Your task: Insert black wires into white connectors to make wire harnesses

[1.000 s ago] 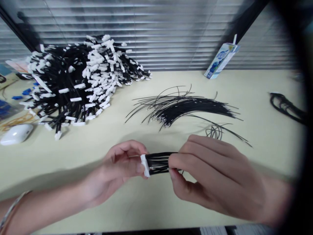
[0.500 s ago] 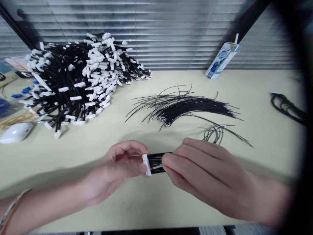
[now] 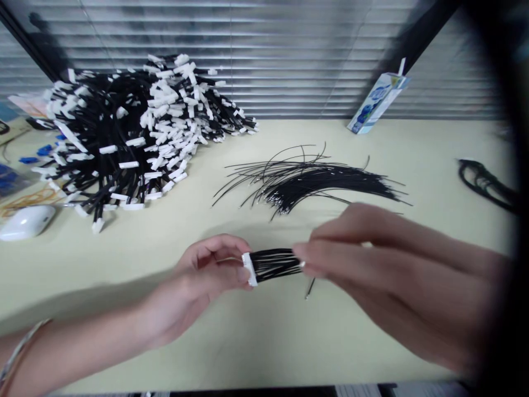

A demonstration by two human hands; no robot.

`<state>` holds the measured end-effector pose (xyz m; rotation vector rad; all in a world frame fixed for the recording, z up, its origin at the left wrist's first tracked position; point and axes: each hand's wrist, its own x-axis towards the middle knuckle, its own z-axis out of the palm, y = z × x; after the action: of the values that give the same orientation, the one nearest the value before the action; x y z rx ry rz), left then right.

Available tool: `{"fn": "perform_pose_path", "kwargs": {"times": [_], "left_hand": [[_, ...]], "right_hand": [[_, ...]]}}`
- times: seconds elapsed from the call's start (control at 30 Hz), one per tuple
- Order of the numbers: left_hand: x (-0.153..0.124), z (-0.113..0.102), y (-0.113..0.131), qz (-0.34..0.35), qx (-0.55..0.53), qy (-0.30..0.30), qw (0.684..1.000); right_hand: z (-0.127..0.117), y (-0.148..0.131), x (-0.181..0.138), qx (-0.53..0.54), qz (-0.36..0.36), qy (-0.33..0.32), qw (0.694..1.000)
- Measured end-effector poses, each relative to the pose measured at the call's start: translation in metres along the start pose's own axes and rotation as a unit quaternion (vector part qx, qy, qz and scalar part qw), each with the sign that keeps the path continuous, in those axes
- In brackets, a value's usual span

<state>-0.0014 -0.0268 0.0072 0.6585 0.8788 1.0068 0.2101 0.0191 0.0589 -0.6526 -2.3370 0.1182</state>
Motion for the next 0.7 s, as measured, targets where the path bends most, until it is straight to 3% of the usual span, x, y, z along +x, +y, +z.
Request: {"fn": "perform_pose_path", "kwargs": {"times": [0.07, 0.2, 0.7], "left_hand": [[0.000, 0.001, 0.000, 0.005, -0.005, 0.001, 1.000], [0.000, 0.001, 0.000, 0.013, -0.014, -0.004, 1.000], [-0.002, -0.002, 0.001, 0.021, 0.000, -0.030, 0.999]], "right_hand": [[0.004, -0.004, -0.001, 0.035, -0.031, -0.001, 0.999], [0.012, -0.005, -0.004, 0.029, -0.112, -0.119, 0.986], [0.011, 0.004, -0.012, 0.045, -0.058, -0.162, 0.984]]}}
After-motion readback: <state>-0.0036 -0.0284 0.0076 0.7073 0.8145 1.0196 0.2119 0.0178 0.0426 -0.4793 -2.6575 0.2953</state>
